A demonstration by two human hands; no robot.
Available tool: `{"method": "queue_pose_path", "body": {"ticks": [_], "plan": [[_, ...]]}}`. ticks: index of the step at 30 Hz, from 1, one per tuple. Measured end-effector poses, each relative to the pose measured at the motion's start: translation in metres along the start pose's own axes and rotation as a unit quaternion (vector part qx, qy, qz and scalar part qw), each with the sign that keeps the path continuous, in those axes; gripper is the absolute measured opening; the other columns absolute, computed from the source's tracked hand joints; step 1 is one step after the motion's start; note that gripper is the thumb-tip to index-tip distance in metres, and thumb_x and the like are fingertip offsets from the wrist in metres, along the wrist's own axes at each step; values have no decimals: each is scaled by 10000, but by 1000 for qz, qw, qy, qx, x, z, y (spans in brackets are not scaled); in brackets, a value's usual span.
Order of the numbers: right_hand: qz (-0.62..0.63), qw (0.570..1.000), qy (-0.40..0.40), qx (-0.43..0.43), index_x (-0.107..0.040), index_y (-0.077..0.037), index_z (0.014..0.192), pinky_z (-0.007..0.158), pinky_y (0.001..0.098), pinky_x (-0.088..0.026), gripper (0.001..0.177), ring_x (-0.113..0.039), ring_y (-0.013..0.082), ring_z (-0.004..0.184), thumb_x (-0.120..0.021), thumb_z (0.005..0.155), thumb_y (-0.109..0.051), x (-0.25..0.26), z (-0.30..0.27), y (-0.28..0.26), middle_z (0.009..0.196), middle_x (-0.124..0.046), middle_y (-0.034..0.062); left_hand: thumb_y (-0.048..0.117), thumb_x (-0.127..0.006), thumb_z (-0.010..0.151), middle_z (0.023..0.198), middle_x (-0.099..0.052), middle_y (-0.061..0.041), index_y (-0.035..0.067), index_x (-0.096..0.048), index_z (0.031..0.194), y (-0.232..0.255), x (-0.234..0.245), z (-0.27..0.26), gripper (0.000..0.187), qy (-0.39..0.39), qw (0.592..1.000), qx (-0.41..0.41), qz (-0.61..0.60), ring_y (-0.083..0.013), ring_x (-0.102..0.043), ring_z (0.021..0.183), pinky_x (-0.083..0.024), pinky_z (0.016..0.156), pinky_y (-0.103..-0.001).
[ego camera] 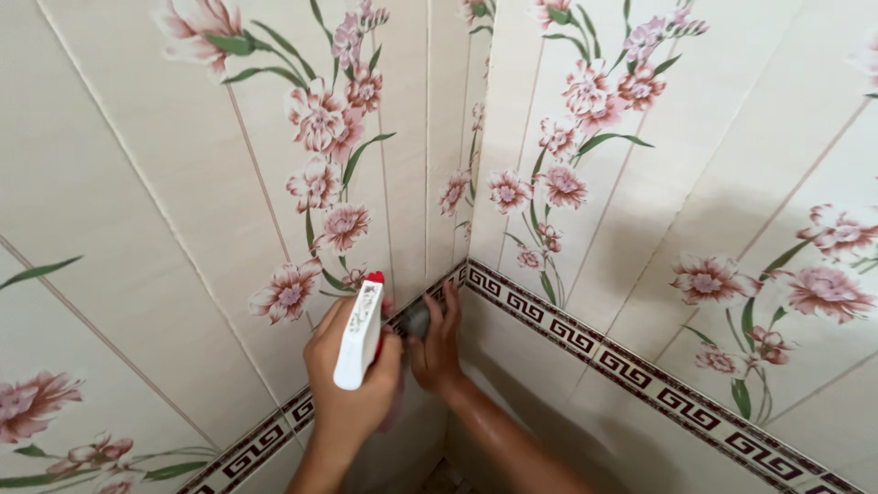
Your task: The person scrubs a tiled wall in a corner using a brush while holding a spray bottle in the other hand.
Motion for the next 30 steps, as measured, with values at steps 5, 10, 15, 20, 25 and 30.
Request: {"method": "queue_pose_path", "body": {"ticks": [5,10,15,20,25,30], "plan": [[-95,982,115,120,-366,-91,1541,1310,661,-167,560,-205,490,1574,-349,1120,-459,49,153,-39,1634,-239,236,-45,-644,742,894,-698,-117,-20,-692,1025,4,11,16,288,-21,998,-64,20,-210,-694,769,-545,741,-304],[-118,974,125,146,-333,-126,1621,1309,610,-139,594,-172,416,1582,-327,1140,-474,100,281,-63,1673,-258,184,-47,-640,753,860,-710,-102,-19,-702,1020,-4,17,28,276,-30,999,-21,-3,-170,-703,697,-556,667,-295],[-84,983,114,117,-338,-91,1602,1326,568,-184,577,-229,405,1617,-368,1143,-439,98,261,-51,1667,-306,172,-49,-620,777,813,-717,-82,-20,-709,1037,-14,18,34,276,-44,997,20,-68,-119,-699,590,-561,568,-277],[-66,991,107,56,-334,-50,1570,1284,545,-262,587,-309,409,1547,-362,1123,-430,60,150,-10,1620,-319,215,-58,-636,767,778,-724,-77,-20,-716,1026,-16,18,37,274,-49,997,40,-35,-124,-710,571,-559,552,-275],[-46,995,81,44,-301,-32,1565,1257,572,-236,640,-279,463,1532,-290,1120,-491,38,83,4,1638,-261,243,-53,-635,775,862,-765,-73,-20,-715,1050,-14,15,39,289,-43,996,49,-68,-112,-704,597,-565,557,-270],[-83,980,135,119,-334,-69,1567,1287,590,-231,586,-310,424,1545,-349,1126,-453,57,152,-38,1631,-333,207,-52,-635,767,870,-774,-81,-21,-718,1055,-16,12,41,301,-43,996,43,-61,-111,-704,596,-562,558,-271]]}}
Point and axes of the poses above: each hand's wrist, its own z-axis towards the middle knuckle, its own x-axis out of the back of the hand, y = z × x, the point moved 4 cm from there along z, towards the middle knuckle
